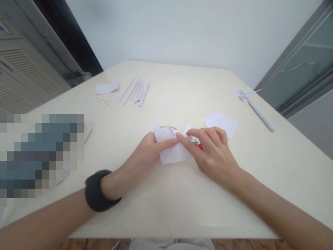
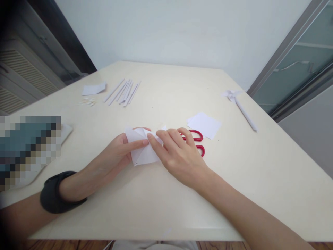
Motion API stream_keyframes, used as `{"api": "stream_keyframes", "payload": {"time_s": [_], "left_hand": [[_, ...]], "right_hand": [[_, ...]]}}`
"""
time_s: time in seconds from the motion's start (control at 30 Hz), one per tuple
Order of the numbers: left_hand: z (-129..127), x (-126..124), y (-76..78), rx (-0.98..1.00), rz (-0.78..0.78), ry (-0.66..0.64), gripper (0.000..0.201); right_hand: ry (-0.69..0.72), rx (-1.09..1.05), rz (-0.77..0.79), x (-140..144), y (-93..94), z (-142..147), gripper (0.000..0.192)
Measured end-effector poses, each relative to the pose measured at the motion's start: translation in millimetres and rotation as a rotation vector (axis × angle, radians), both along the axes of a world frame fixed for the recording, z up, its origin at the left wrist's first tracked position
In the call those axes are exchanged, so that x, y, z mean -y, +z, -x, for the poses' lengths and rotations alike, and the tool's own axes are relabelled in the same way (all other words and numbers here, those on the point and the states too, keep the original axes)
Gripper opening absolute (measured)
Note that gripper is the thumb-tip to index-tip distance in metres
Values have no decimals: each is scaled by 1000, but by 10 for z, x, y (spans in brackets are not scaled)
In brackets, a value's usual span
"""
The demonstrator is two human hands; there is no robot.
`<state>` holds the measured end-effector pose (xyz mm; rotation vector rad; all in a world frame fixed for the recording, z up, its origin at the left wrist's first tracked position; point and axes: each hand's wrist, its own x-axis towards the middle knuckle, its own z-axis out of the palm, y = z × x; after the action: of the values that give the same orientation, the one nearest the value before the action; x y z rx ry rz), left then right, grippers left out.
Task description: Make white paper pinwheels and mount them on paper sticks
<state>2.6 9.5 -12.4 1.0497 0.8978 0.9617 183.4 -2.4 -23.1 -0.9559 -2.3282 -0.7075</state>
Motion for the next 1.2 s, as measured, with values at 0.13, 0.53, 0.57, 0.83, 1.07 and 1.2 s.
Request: {"api": "stream_keyframes", "payload": {"time_s": [0.13,0.53,0.57,0.83,1.07,1.2], "left_hand": [[-4,-10,15,17,8,15,20],[-11,20,39,-12,-10,-31,24],[-5,21,32,-12,-13,-36,23],[4,48,20,-70,-58,-12,24],[-15,71,44,-203,-86,24,32],[-1,64,44,-265,-94,15,37]], "right_hand": [[-35,28,-40,2,4,10,43],[22,-245,261,39,87,-25,45],[27,-298,300,42,101,-25,42],[13,-564,580,34,141,-4,9],[16,-627,713,24,129,2,6],[17,-647,726,24,126,7,6]]}}
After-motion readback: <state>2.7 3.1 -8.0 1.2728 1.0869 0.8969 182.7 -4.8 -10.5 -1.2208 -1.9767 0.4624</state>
